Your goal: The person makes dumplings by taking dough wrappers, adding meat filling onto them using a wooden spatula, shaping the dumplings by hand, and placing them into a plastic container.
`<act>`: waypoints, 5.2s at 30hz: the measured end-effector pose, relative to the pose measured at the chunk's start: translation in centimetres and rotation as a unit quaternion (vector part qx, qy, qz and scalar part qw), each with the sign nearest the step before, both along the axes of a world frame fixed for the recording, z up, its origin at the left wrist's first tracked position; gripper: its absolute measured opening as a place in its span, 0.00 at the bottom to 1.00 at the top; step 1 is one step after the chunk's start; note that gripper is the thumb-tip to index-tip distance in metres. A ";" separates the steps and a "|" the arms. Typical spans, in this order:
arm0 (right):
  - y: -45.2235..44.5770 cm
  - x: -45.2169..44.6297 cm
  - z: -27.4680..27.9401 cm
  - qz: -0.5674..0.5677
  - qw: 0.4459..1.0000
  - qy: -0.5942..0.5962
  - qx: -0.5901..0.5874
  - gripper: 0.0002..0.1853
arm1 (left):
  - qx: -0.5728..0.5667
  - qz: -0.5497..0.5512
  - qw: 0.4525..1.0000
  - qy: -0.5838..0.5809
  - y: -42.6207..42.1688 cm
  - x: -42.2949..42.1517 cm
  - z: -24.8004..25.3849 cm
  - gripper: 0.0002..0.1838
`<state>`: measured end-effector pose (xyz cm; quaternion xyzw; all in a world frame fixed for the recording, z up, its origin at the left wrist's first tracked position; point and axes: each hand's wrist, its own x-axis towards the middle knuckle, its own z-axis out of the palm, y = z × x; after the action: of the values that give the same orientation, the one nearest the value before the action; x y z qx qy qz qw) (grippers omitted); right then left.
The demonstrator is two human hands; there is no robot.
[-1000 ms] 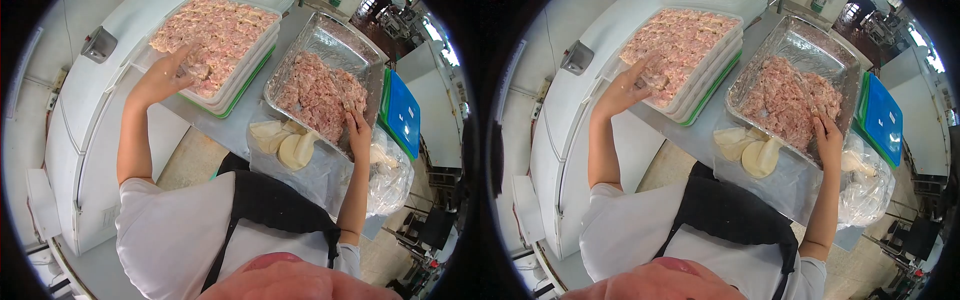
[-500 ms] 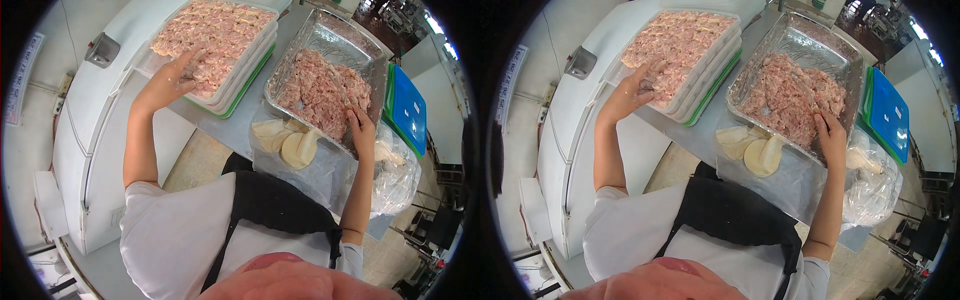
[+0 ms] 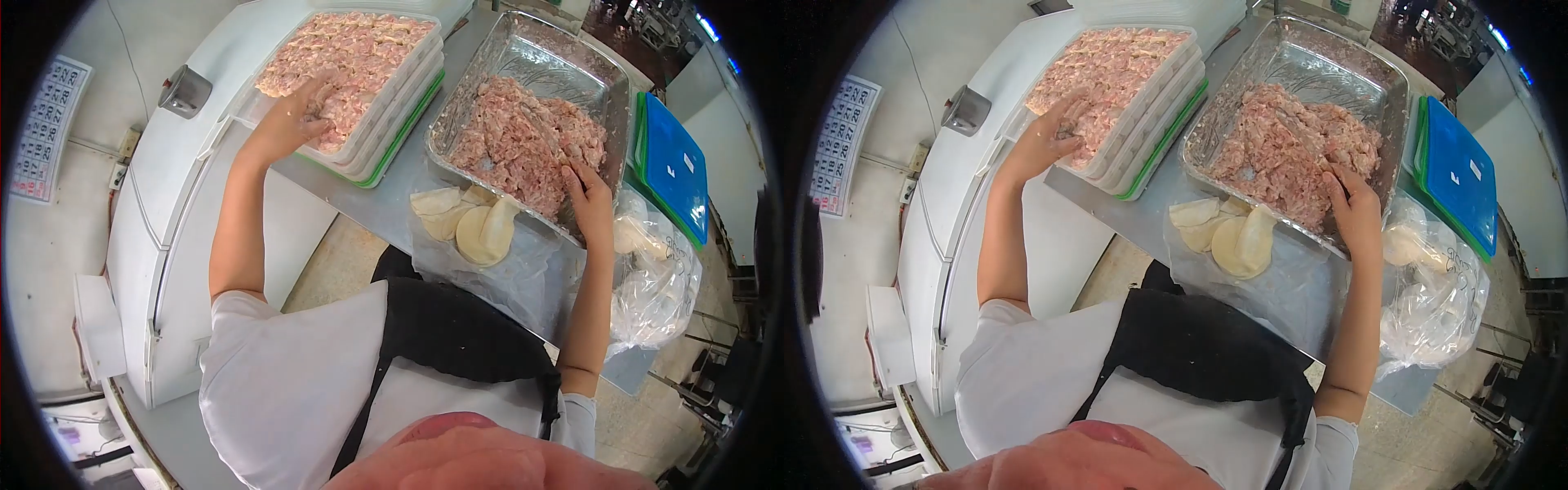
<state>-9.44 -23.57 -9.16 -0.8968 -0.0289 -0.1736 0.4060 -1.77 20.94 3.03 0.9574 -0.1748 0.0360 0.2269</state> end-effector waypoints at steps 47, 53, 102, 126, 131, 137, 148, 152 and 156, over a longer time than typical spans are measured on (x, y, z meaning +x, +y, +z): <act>-0.5 0.0 0.1 0.041 0.992 0.043 -0.110 0.16 | -0.095 -0.006 0.993 -0.064 2.1 0.7 -1.3 0.25; -0.5 -0.1 8.3 0.075 0.928 0.098 -0.351 0.13 | -0.256 -0.426 0.868 0.006 -9.8 -5.9 -3.4 0.11; 3.1 -3.2 8.6 -0.023 0.948 0.022 -0.317 0.15 | -0.845 -0.033 0.378 0.376 -23.0 2.4 -8.4 0.35; 4.6 -4.3 12.5 0.041 0.983 0.174 -0.048 0.17 | -0.487 -0.273 0.811 0.174 -17.8 1.6 -4.1 0.30; 5.2 -4.9 10.7 0.106 0.993 0.017 -0.054 0.18 | -0.282 -0.338 0.890 0.122 -16.9 1.8 -2.9 0.27; 3.8 -4.1 6.5 0.175 0.981 0.061 -0.059 0.18 | -0.131 -0.477 0.866 0.069 -16.9 2.3 -4.1 0.22; 3.7 -4.4 4.2 -0.010 0.955 -0.062 -0.291 0.16 | -0.210 -0.241 0.899 0.300 -19.6 3.6 -8.6 0.29; -0.2 -4.2 4.3 -0.061 0.914 0.113 -0.385 0.16 | -0.219 -0.247 0.883 0.333 -18.5 2.6 -6.9 0.36; -0.2 -5.6 8.5 -0.061 0.969 0.162 -0.176 0.16 | -0.244 -0.331 0.911 0.002 -18.0 2.0 -5.5 0.38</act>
<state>-15.00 -23.73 -0.69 -0.9703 0.0623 -0.0426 0.2298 0.25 2.92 -2.45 0.7596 -0.4672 -0.0021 0.4524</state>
